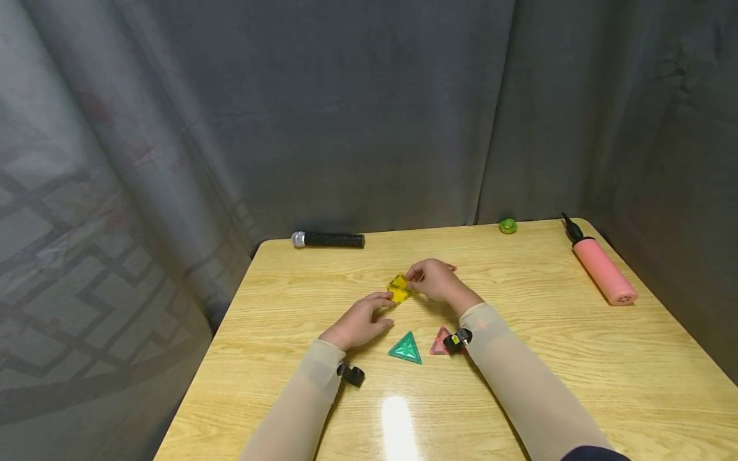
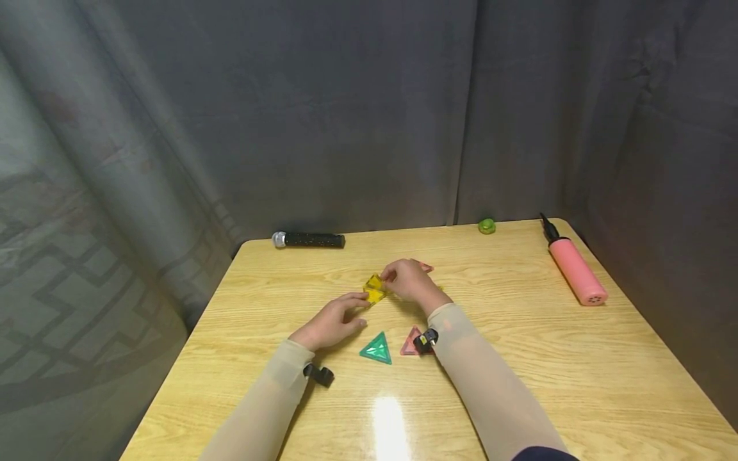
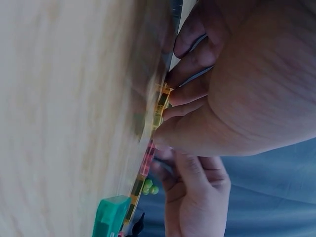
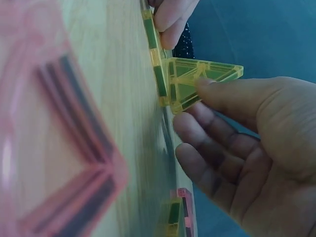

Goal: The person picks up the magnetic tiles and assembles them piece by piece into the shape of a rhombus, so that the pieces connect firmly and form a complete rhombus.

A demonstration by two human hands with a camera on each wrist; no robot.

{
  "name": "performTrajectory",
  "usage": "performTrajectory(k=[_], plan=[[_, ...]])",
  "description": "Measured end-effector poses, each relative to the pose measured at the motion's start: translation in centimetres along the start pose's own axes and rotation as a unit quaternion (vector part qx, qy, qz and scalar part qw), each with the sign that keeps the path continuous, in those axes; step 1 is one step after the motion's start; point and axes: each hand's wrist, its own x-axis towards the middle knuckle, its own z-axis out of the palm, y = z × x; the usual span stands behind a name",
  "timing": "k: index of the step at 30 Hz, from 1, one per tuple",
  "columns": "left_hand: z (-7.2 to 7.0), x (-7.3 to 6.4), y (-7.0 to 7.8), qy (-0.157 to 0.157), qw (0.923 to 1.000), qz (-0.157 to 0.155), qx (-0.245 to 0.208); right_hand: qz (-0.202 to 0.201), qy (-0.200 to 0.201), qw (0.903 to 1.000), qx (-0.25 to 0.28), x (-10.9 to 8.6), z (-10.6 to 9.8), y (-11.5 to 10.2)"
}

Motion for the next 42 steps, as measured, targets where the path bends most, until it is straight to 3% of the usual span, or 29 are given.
performTrajectory(k=[6, 21, 28, 33, 38, 42], plan=[[0.1, -0.1, -0.1, -0.001, 1.0000, 0.000, -0.005, 0.011, -0.035, 0.9993, 0.006, -0.2, -0.1, 0.1], [0.0, -0.3, -0.2, -0.001, 0.9999, 0.001, -0.012, 0.018, -0.058, 0.9981, 0.015, 0.1, 0.3, 0.1], [-0.1, -0.4, -0.2, -0.004, 0.9999, 0.000, -0.014, 0.019, -0.081, 0.9958, -0.037, 0.5, -0.2, -0.4], [-0.1, -0.4, 0.0, -0.004, 0.9999, -0.001, -0.010, -0.003, -0.095, 0.9907, -0.097, 0.9, -0.6, -1.0], [-0.2, -0.5, 0.6, 0.006, 0.9999, 0.012, 0.000, -0.024, -0.095, 0.9817, -0.164, 1.2, -0.8, -1.4], [-0.2, -0.7, 1.1, 0.018, 0.9995, 0.026, 0.004, -0.021, -0.097, 0.9794, -0.176, 1.3, -0.8, -1.4]])
